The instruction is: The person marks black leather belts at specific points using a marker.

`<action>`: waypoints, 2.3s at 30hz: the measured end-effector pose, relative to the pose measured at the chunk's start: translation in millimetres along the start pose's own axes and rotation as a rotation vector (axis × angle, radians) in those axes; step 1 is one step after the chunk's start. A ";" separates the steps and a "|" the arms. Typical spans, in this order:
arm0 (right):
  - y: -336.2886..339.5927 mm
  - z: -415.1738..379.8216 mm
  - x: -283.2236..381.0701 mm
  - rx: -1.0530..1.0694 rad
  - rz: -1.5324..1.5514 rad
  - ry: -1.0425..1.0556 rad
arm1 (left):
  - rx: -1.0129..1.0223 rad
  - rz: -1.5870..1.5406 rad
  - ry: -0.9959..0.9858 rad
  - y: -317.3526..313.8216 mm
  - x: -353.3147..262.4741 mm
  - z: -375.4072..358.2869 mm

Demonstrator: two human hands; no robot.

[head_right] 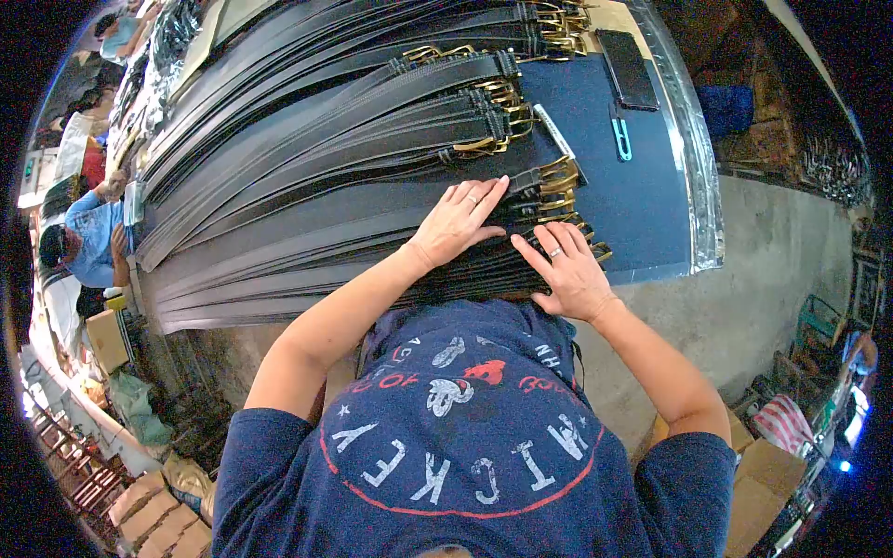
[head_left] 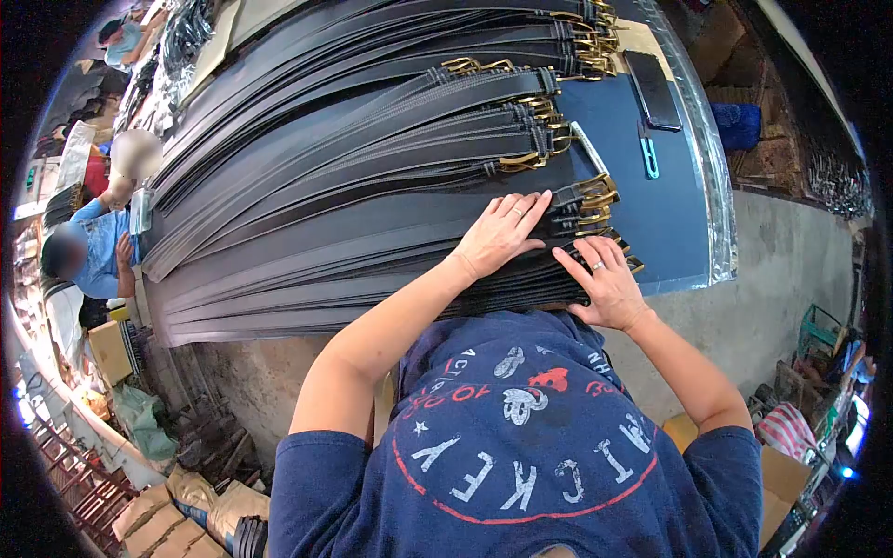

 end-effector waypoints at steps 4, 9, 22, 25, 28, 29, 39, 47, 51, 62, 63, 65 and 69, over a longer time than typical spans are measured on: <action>-2.7 0.2 -1.0 -0.021 0.006 0.004 | -0.051 0.073 -0.064 1.7 -2.0 3.5; -2.3 0.0 0.0 -0.009 -0.009 0.000 | -0.149 0.037 -0.108 4.3 6.6 12.5; -4.4 0.8 -3.6 -0.011 0.002 -0.020 | -0.114 -0.063 0.043 10.3 12.3 22.6; -3.7 1.5 -5.1 -0.045 -0.021 -0.004 | -0.058 -0.164 0.044 10.9 -6.5 9.5; -1.8 1.8 -3.8 -0.056 -0.015 -0.009 | -0.135 -0.216 0.113 11.8 -17.4 -6.0; -2.6 0.7 -3.9 -0.069 -0.021 -0.008 | -0.095 -0.210 0.135 9.2 -17.4 -6.8; 3.0 27.4 -6.0 0.045 0.021 -0.054 | 0.058 -0.167 0.186 14.4 -38.4 -23.2; 0.5 47.0 1.4 0.070 -0.126 -0.096 | 0.057 -0.005 0.193 13.9 -28.5 -25.0; -9.9 64.3 6.4 0.125 -0.054 0.032 | 0.056 0.011 0.156 11.9 -21.5 -27.4; -7.3 63.6 7.4 0.109 -0.025 0.059 | -0.016 -0.013 0.224 37.4 -31.2 -91.1; -7.2 63.4 7.2 0.121 -0.049 0.057 | -0.021 -0.119 0.029 35.9 -40.1 -84.5; -8.3 64.0 5.7 0.115 -0.073 0.060 | -0.090 -0.175 -0.174 36.6 -59.2 -73.0; -11.8 62.7 3.1 0.084 -0.089 0.070 | -0.067 -0.325 -0.227 24.6 -65.9 -69.1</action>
Point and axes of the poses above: each hand's wrist, its own z-axis towards the middle knuckle, its own y-axis out of the back of the hand, x = y × z, the point moved 5 cm from there along z, towards the middle knuckle, and after that the axes turned 2 degrees about y, right-handed, at the moved point
